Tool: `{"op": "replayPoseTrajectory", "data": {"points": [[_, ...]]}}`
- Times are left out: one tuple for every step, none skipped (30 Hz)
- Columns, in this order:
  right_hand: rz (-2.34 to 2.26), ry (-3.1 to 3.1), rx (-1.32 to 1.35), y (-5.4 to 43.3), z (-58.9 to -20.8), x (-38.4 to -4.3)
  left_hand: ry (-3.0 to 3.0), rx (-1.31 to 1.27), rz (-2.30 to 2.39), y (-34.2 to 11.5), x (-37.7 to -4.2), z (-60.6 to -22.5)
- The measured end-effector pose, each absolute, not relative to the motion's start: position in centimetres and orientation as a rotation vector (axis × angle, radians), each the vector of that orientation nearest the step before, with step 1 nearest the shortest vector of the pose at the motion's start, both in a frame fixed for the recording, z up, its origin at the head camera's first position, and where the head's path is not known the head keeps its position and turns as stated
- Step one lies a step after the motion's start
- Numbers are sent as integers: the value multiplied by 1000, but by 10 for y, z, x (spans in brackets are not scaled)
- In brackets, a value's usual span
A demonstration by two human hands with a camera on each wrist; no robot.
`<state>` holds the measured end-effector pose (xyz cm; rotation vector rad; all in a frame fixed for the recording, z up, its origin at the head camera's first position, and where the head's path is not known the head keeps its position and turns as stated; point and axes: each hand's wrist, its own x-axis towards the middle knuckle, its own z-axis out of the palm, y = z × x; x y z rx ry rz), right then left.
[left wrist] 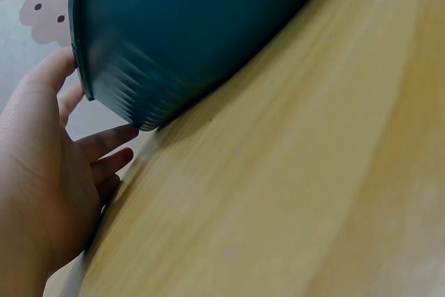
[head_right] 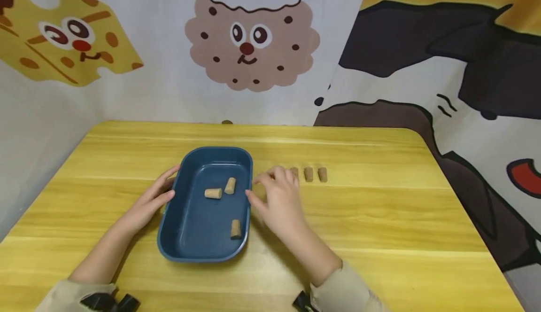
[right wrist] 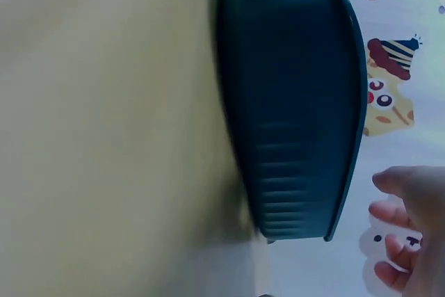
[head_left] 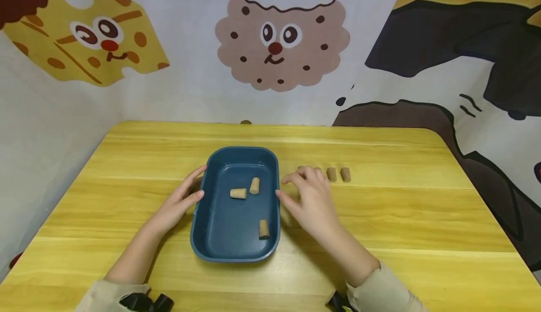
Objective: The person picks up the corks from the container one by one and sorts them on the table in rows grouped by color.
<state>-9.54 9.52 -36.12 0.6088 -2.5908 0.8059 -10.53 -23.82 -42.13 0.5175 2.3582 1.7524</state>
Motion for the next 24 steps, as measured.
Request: {"op": "replayPoseTrajectory", "data": {"points": [[791,-2584,649,94,-359,-99,2358,519,1754,-238,-105,-421],[771,-2581,690,92,-357,-102,2359,518,1754,-238,-106,-421],[745,-2580,734,90,-354,-107,2358,520,1756,-238,-106,-421],[714,-2580,781,88,-352,-111,2356,521,1758,-238,-106,-421],[678,-2584,828,87,-350,-116,2355,520,1759,-238,-106,-421],[650,-2588,878,85,-348,-120,2355,521,1758,-238,-105,-421],[619,-2592,927,83,-346,-125,2358,519,1755,-237,-105,-421],[585,-2596,977,81,-345,-129,2359,519,1754,-237,-105,-421],[560,-2594,1027,80,-344,-134,2359,519,1754,-237,-105,-421],[534,-2589,1077,78,-344,-139,2362,518,1754,-237,-105,-421],[510,-2586,1120,77,-344,-143,2366,516,1751,-237,-105,-421],[495,-2588,1161,75,-344,-147,2369,516,1748,-237,-105,-420],[478,-2589,1199,74,-344,-151,2372,513,1745,-237,-105,-421],[464,-2590,1238,72,-344,-155,2374,514,1744,-237,-105,-421],[454,-2593,1276,71,-343,-159,2374,515,1743,-237,-105,-421],[434,-2599,1312,69,-343,-163,2375,516,1741,-237,-105,-421],[422,-2610,1346,68,-342,-166,2374,516,1740,-237,-105,-421],[410,-2620,1380,67,-341,-170,2371,518,1742,-237,-105,-421],[394,-2627,1409,65,-340,-173,2369,519,1744,-237,-105,-421],[377,-2635,1436,64,-340,-176,2368,519,1745,-237,-105,-421],[357,-2647,1458,62,-340,-179,2366,520,1746,-237,-105,-421],[333,-2656,1479,61,-340,-182,2365,518,1747,-238,-105,-421],[316,-2669,1496,60,-340,-185,2364,516,1748,-238,-105,-421],[294,-2681,1511,59,-340,-187,2363,516,1750,-238,-105,-421]]}}
